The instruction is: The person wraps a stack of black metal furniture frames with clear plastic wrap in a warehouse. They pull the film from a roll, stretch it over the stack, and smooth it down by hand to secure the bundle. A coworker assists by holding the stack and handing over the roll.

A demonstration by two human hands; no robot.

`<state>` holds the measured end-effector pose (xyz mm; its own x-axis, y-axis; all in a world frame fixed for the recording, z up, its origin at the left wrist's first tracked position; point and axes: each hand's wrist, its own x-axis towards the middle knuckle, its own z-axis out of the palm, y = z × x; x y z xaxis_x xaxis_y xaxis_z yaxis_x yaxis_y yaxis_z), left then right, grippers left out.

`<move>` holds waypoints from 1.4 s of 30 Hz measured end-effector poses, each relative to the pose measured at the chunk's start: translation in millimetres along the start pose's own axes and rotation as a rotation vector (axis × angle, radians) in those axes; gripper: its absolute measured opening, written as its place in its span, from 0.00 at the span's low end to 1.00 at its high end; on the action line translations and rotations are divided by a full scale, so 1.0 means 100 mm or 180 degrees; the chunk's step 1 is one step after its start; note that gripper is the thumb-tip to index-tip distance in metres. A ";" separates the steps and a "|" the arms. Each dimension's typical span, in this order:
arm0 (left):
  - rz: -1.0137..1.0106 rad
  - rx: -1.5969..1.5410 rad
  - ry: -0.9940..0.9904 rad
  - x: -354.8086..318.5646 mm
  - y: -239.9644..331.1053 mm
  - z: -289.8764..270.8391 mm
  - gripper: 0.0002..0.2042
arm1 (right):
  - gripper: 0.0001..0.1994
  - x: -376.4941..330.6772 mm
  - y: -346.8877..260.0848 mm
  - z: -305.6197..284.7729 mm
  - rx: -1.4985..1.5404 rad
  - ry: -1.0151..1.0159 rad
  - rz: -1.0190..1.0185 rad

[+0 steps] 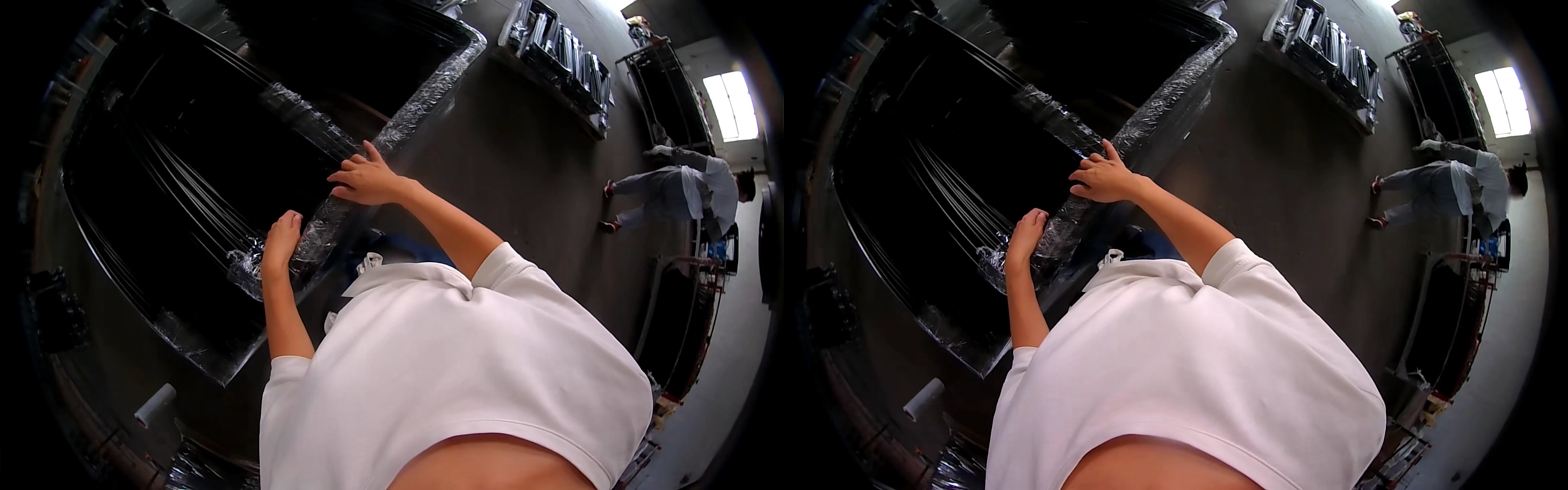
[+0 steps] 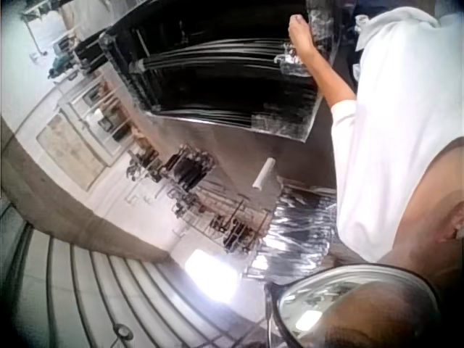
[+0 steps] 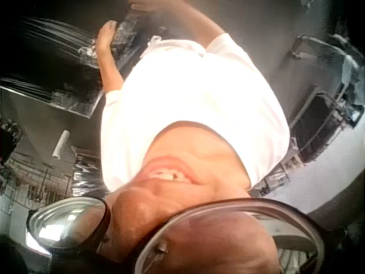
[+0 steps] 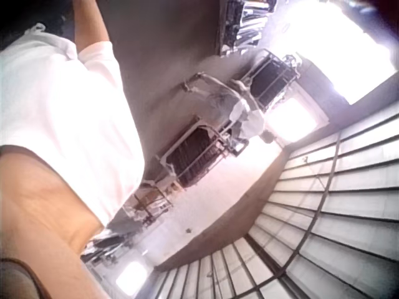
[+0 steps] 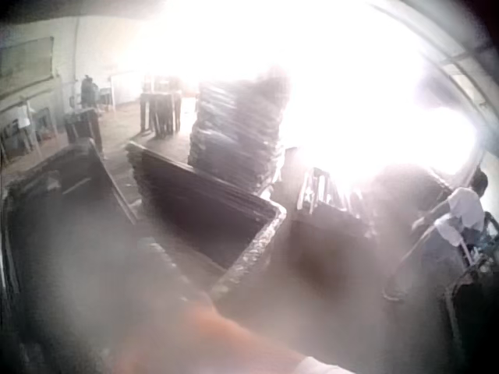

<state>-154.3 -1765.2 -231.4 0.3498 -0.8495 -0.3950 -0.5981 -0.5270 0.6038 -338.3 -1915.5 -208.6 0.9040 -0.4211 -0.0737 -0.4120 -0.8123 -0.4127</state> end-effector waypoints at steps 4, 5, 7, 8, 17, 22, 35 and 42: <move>0.0070 -0.0083 0.0189 0.01 -0.05 0.03 0.15 | 0.19 0.01 -0.02 -0.07 -0.0060 -0.0068 -0.0021; -0.0010 -0.0095 0.0159 0.00 -0.04 0.02 0.15 | 0.19 0.03 0.00 -0.04 -0.0026 -0.0014 -0.0071; -0.0153 -0.0095 0.0067 -0.05 0.06 -0.07 0.15 | 0.19 0.04 0.02 0.02 0.0063 0.0107 -0.0138; -0.0049 -0.0111 0.0112 -0.03 0.05 -0.05 0.14 | 0.20 0.03 0.06 0.03 0.0020 0.0090 -0.0113; 0.0492 -0.0236 0.0374 -0.01 -0.02 0.00 0.13 | 0.17 0.01 -0.01 0.04 -0.0033 0.0382 -0.0139; 0.1258 -0.0996 0.0487 -0.26 0.46 -0.17 0.13 | 0.14 -0.02 -0.07 0.00 -0.0001 0.0501 0.0045; 0.0877 0.0762 0.1138 -0.39 0.71 0.22 0.18 | 0.10 0.03 -0.10 0.15 -0.0193 0.1498 0.0055; 0.0755 0.0736 0.1255 -0.39 0.81 0.23 0.16 | 0.11 0.01 -0.05 0.14 -0.0155 0.1493 -0.0089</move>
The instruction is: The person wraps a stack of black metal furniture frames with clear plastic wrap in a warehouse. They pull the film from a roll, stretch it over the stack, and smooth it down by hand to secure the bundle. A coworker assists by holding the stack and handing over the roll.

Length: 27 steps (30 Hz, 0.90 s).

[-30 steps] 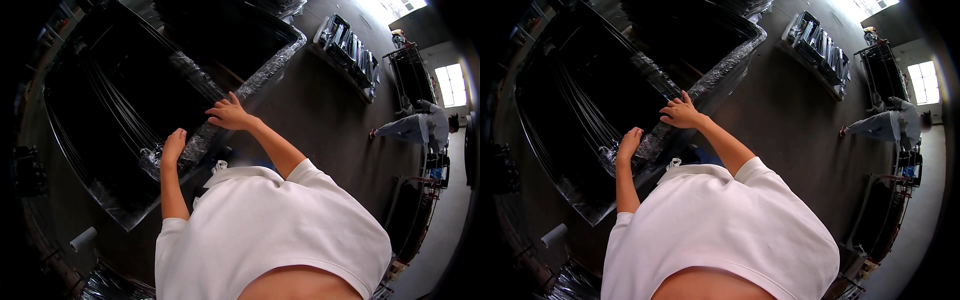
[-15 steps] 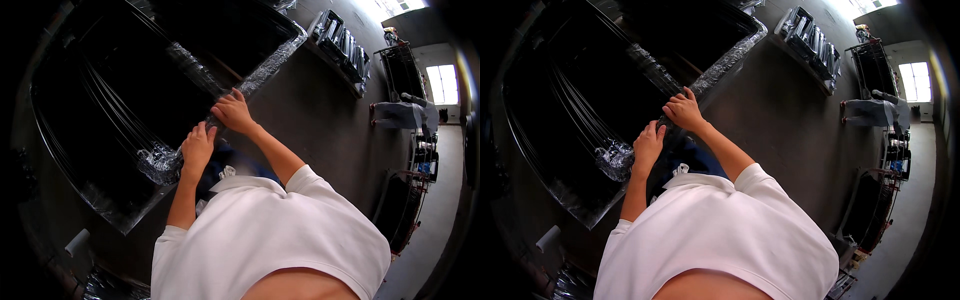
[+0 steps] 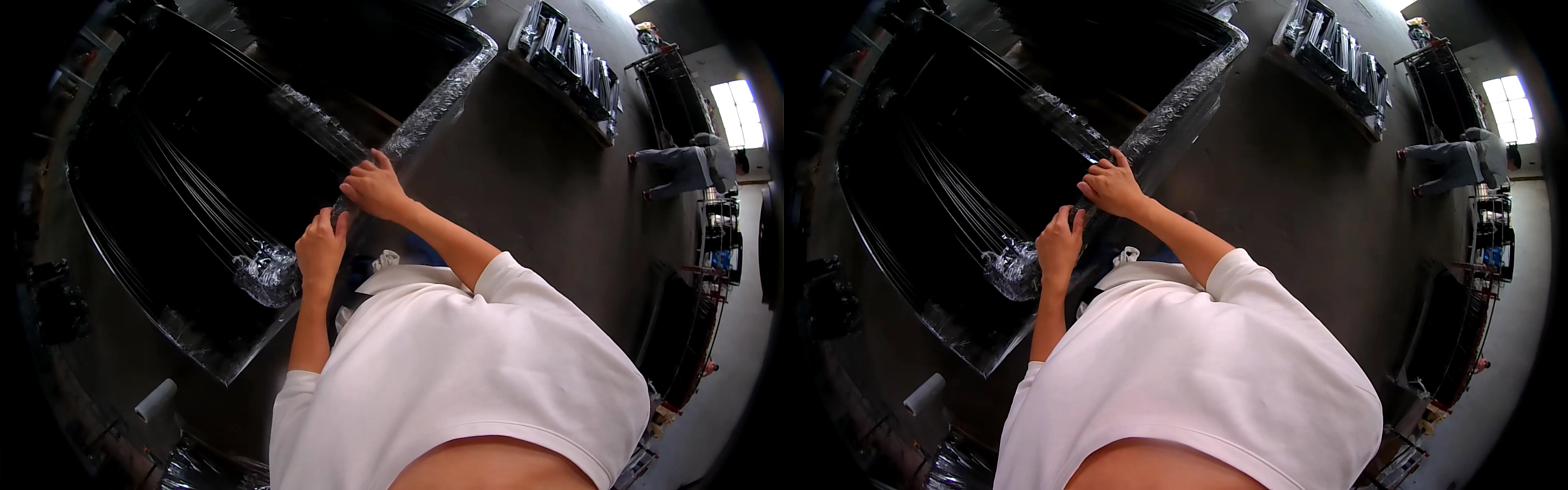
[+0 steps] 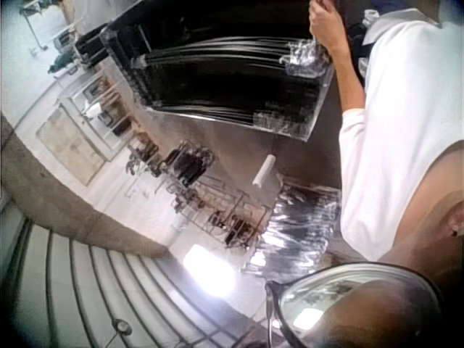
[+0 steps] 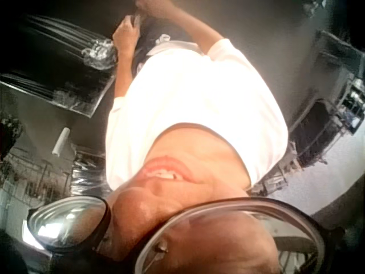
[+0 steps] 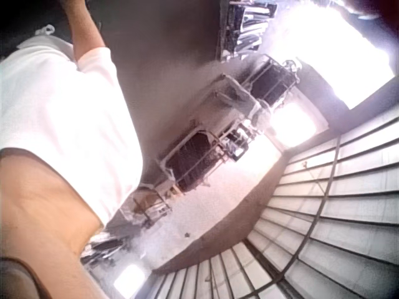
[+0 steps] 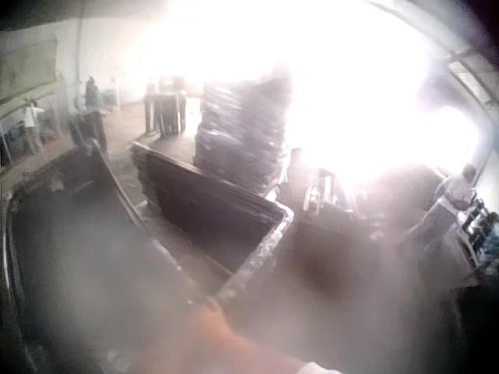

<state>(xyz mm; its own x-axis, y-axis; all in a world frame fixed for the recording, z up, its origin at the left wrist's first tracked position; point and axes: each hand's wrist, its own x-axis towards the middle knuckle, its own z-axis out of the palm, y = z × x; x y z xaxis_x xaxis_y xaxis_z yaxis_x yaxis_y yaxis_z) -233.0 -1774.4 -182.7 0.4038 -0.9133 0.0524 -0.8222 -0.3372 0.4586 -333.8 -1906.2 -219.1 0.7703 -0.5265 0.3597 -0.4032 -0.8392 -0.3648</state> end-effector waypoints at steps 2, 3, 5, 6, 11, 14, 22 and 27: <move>-0.0053 0.0063 0.0048 0.02 0.05 0.01 0.14 | 0.12 0.00 0.05 -0.10 0.0237 -0.0483 0.0043; -0.0144 0.0083 0.0019 0.02 0.06 0.01 0.15 | 0.13 -0.01 0.12 -0.14 0.0643 -0.0497 -0.0067; -0.0322 0.0122 -0.0050 0.06 0.09 0.01 0.15 | 0.17 0.00 0.32 -0.23 0.1453 -0.0527 -0.0283; -0.0558 0.0133 -0.0054 0.04 0.08 0.02 0.17 | 0.22 0.12 0.43 -0.51 0.2181 -0.1236 -0.0157; -0.1226 0.0201 0.0130 0.06 0.13 0.07 0.18 | 0.17 0.16 1.53 -1.18 0.2541 -0.0912 0.0395; -0.2047 0.0636 0.0179 0.20 0.31 0.14 0.18 | 0.19 0.16 2.22 -1.39 0.2187 -0.0781 0.0580; -0.0802 0.1006 0.0626 0.90 1.21 0.96 0.27 | 0.34 0.41 2.99 -1.29 0.0100 -0.1238 -0.0102; -0.1095 0.1667 -0.0036 1.13 1.42 1.08 0.32 | 0.33 0.16 3.17 -0.97 -0.0302 -0.1099 -0.0298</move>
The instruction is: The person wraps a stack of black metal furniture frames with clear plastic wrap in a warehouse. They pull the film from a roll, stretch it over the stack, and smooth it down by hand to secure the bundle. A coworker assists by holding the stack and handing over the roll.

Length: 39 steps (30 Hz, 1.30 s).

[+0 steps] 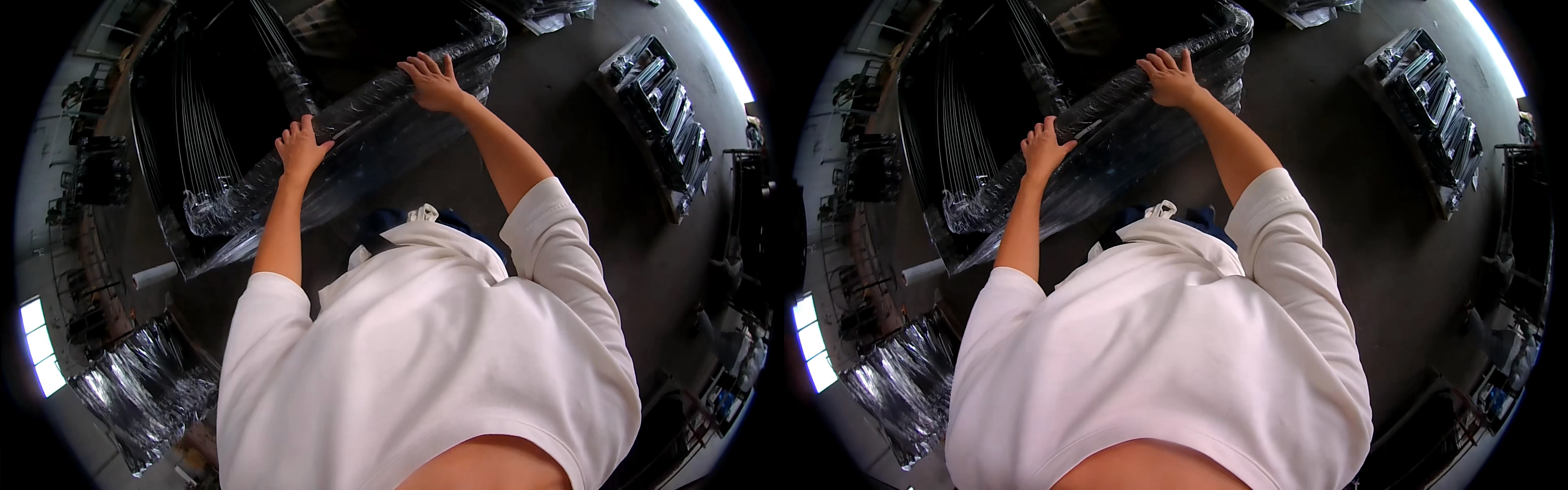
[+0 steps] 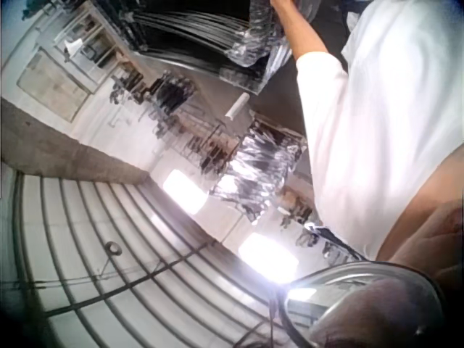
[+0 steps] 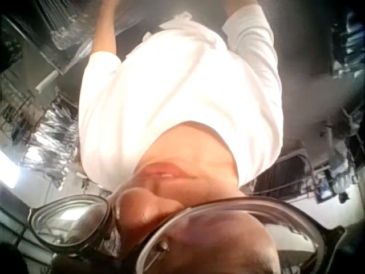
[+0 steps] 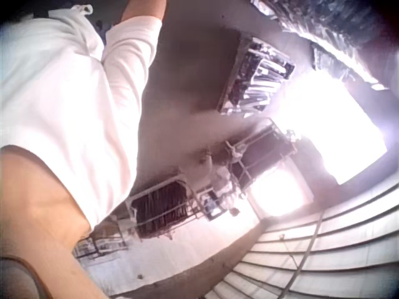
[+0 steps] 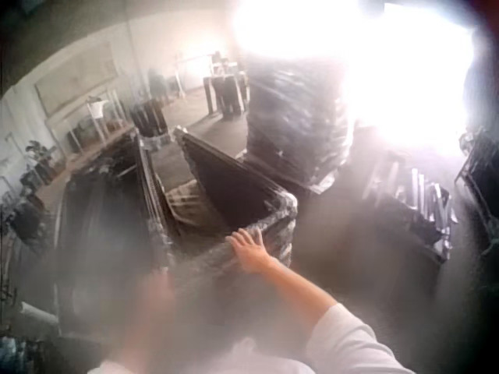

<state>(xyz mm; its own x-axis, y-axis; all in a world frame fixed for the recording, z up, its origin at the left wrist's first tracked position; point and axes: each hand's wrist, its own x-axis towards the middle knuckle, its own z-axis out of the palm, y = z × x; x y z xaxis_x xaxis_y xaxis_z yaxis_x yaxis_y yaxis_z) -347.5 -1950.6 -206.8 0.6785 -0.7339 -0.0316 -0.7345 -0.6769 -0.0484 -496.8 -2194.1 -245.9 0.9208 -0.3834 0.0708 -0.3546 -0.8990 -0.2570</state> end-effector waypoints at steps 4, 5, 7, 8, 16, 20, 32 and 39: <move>0.0062 0.0048 0.0071 0.04 -0.03 0.03 0.35 | 0.33 0.02 0.04 0.07 0.0090 0.0193 0.0038; 0.0029 0.0052 0.0090 0.03 -0.02 0.02 0.36 | 0.33 0.02 0.01 0.08 0.0120 0.0164 0.0081; 0.0020 0.0143 0.0242 0.04 -0.01 0.04 0.37 | 0.33 0.01 -0.05 0.04 0.0135 0.0007 0.0238; 0.0044 0.0148 0.0360 0.03 -0.01 0.06 0.37 | 0.33 0.01 -0.06 0.04 0.0114 0.0011 0.0234; 0.0449 0.0526 0.0834 0.11 -0.09 0.18 0.32 | 0.29 0.09 -0.07 0.21 0.0333 0.0441 0.0121; 0.0524 0.0478 0.0623 0.18 -0.02 0.11 0.32 | 0.32 0.22 -0.04 0.39 0.0564 0.0761 0.0212; 0.0244 0.0432 0.0368 0.11 0.04 0.07 0.33 | 0.29 -0.02 -0.22 0.02 0.0256 0.0176 0.0729; 0.0163 0.0419 0.0383 0.12 0.05 0.09 0.34 | 0.29 0.00 -0.26 0.04 0.0159 0.0154 0.0807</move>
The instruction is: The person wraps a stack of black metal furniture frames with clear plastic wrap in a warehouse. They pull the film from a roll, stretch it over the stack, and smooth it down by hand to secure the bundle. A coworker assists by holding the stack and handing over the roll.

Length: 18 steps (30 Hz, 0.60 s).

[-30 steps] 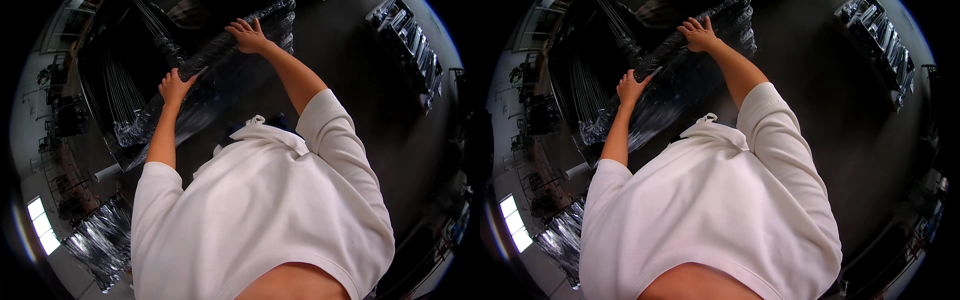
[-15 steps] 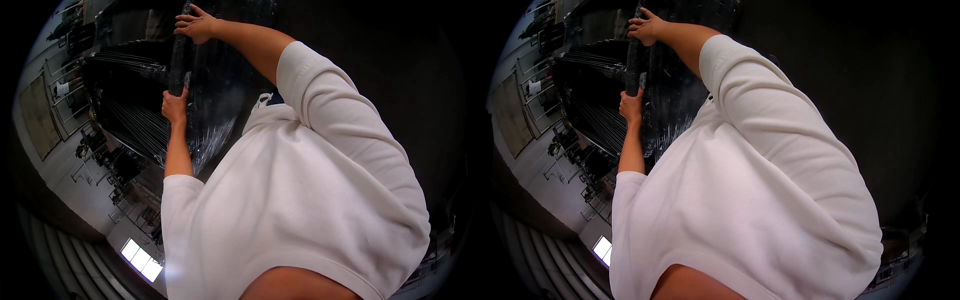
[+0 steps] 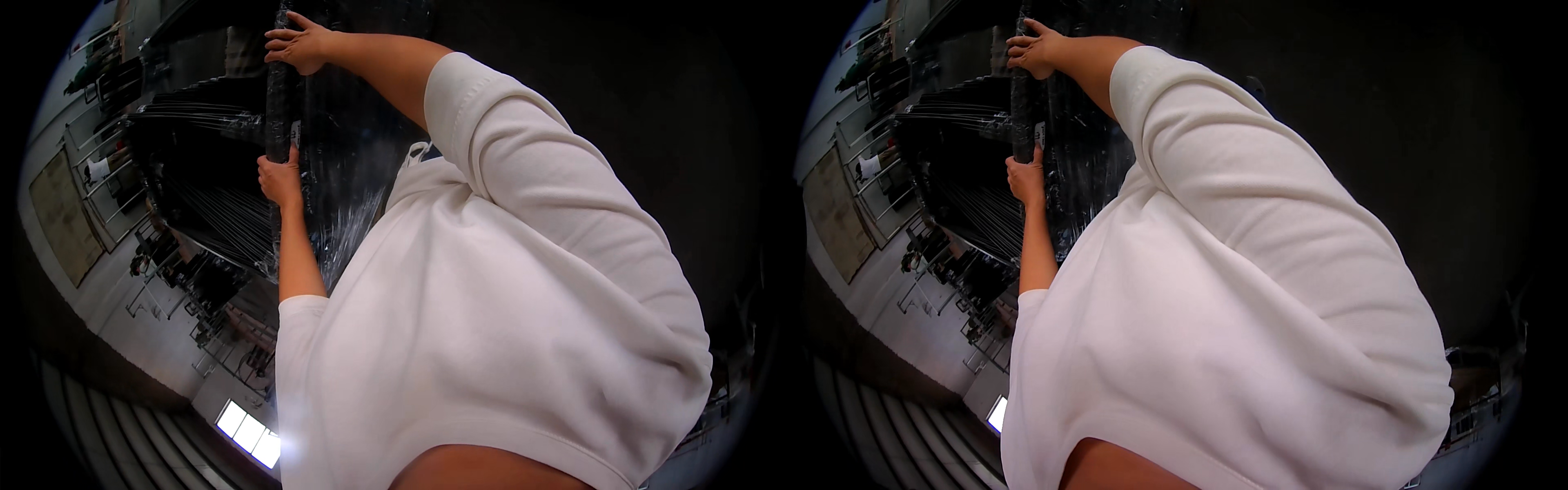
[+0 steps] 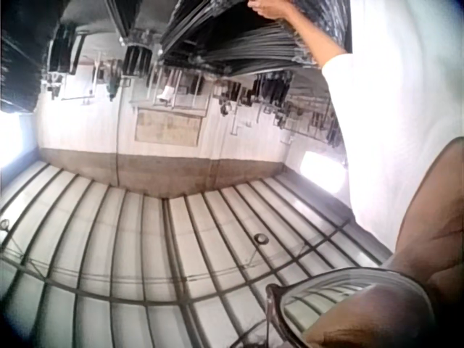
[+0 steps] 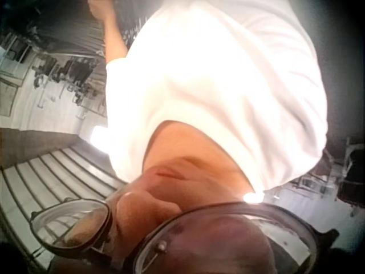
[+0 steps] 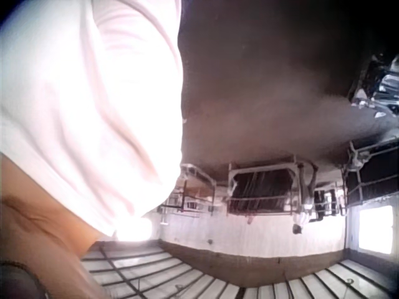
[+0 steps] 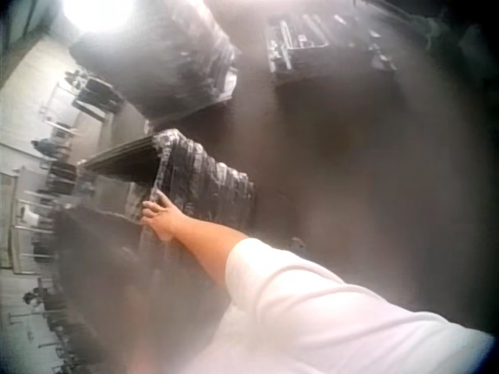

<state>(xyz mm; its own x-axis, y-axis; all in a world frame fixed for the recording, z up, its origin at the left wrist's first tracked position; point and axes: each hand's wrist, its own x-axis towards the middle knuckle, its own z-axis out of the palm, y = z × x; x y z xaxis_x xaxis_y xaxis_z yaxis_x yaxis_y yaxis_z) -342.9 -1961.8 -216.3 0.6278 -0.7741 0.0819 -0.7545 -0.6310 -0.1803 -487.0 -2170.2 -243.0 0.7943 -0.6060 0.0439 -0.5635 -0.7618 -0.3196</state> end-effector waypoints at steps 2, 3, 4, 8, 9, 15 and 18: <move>0.0034 -0.0005 0.0090 0.00 0.00 0.01 0.33 | 0.29 0.00 0.00 -0.01 0.0004 -0.0008 0.0020; 0.0056 0.0007 0.0121 -0.01 -0.02 0.03 0.33 | 0.29 -0.02 -0.01 0.00 0.0020 -0.0020 0.0037; 0.0079 0.0019 0.0152 -0.02 -0.03 0.04 0.33 | 0.29 -0.02 -0.02 0.00 0.0013 -0.0002 0.0031; 0.0086 -0.0018 0.0210 -0.03 -0.03 0.04 0.34 | 0.29 0.00 -0.02 0.01 -0.0001 0.0022 0.0047; 0.0092 -0.0011 0.0226 -0.03 -0.03 0.05 0.34 | 0.29 -0.01 -0.02 0.01 0.0000 0.0025 0.0065; 0.0042 -0.0061 0.0198 -0.02 -0.01 0.05 0.34 | 0.29 0.00 -0.03 0.01 0.0067 0.0038 0.0084; -0.0036 -0.0051 0.0051 -0.03 0.01 0.02 0.35 | 0.28 -0.01 -0.04 0.01 0.0009 0.0044 0.0128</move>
<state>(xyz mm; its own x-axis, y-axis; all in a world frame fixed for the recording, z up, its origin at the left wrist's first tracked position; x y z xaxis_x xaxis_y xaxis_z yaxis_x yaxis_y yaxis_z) -345.2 -1959.9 -218.4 0.6332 -0.7676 0.0996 -0.7505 -0.6403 -0.1637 -485.6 -2166.7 -242.5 0.7677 -0.6393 0.0440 -0.5943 -0.7360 -0.3242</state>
